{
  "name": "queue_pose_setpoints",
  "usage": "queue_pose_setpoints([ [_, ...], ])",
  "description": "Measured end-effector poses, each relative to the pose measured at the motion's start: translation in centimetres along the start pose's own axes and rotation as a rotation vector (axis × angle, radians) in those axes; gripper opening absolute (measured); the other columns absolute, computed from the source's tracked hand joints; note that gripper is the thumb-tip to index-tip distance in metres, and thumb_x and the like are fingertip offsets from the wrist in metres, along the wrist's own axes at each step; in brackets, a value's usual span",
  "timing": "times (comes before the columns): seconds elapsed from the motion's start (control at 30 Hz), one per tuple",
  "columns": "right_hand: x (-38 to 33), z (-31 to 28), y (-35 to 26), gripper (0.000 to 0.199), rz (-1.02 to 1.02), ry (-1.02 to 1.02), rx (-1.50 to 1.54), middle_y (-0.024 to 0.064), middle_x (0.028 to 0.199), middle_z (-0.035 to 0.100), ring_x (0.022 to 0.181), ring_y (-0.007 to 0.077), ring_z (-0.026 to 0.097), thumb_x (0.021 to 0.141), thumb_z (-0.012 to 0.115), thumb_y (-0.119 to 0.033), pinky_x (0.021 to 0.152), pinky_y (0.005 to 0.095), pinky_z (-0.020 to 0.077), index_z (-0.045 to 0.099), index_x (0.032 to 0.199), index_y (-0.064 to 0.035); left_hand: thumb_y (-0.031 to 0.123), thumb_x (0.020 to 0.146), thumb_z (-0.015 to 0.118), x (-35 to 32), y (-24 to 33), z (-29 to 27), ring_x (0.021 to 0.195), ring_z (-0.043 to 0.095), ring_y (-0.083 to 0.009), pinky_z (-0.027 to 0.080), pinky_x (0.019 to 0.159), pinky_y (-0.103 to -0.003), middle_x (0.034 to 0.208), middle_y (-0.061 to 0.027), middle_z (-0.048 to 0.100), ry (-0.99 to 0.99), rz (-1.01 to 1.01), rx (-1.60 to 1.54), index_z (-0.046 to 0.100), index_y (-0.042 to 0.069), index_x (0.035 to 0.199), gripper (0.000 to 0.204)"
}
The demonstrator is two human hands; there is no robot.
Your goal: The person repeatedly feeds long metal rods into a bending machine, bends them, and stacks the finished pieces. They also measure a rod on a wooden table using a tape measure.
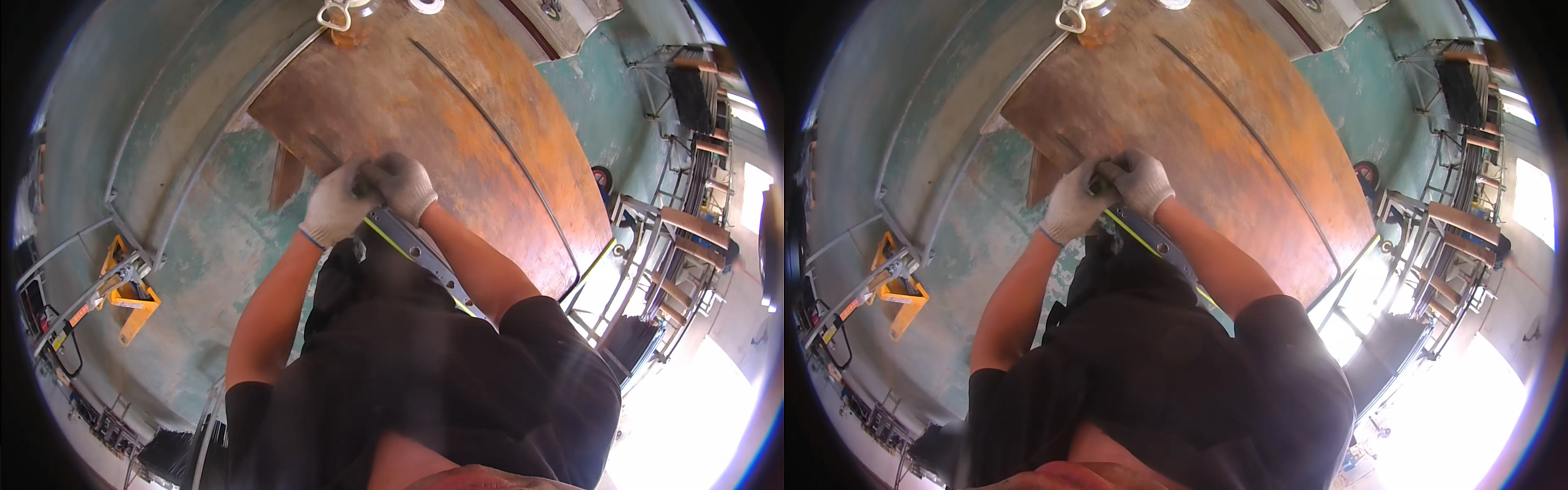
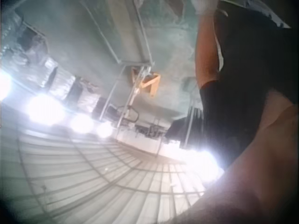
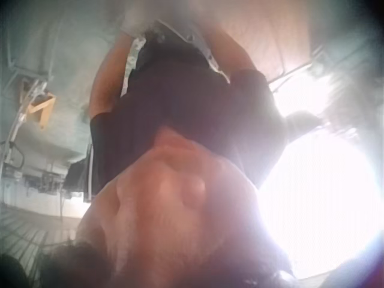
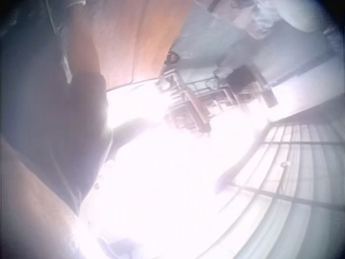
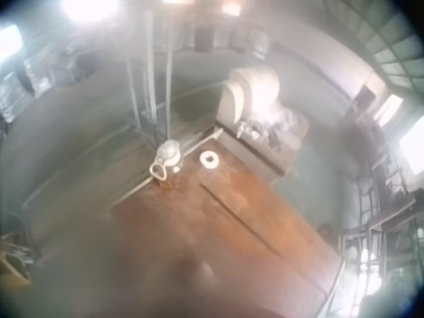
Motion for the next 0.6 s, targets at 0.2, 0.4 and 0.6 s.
queue_pose_setpoints([
  [0.2, 10.2, -9.3, -4.2, 0.022, -0.019, 0.272, -0.098, 0.0162, 0.084, 0.077, 0.074, 0.0272, 0.076, 0.101, 0.064, -0.022, 0.069, 0.0403, 0.0596, 0.074, 0.108, -0.0037, 0.036, 0.096, 0.074, -3.3, -7.7, -7.2, 0.080, 0.069, -0.0188, 0.054, 0.078, -0.035, 0.087, -0.0143, 0.073, 0.060, -0.344, 0.014, 0.074, 0.002, 0.113, 0.038],
  [0.4, 19.3, -16.4, -0.9, 0.042, 0.048, 0.543, -0.184, 0.0163, 0.098, 0.079, 0.093, 0.0313, 0.075, 0.095, 0.073, -0.043, 0.087, 0.0415, 0.0574, 0.076, 0.111, -0.0040, 0.036, 0.095, 0.072, -7.2, -17.9, -12.0, 0.078, 0.070, -0.0243, 0.054, 0.076, -0.038, 0.084, -0.0171, 0.072, 0.185, -0.544, 0.159, 0.075, 0.003, 0.105, 0.035],
  [0.6, 21.2, -17.1, 2.8, 0.049, 0.281, 0.394, -0.610, 0.0177, 0.120, 0.077, 0.116, 0.0357, 0.071, 0.088, 0.077, -0.048, 0.099, 0.0441, 0.0548, 0.076, 0.119, -0.0095, 0.039, 0.094, 0.070, -6.3, -17.3, -11.4, 0.091, 0.074, -0.0375, 0.055, 0.080, -0.042, 0.092, -0.0220, 0.074, 0.201, -0.595, 0.249, 0.076, 0.006, 0.106, 0.035],
])
Point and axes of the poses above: each hand's wrist, its own x-axis towards the middle knuckle, its own z-axis out of the palm, y = z × x, the point moved 4 cm from there along x, towards the middle knuckle
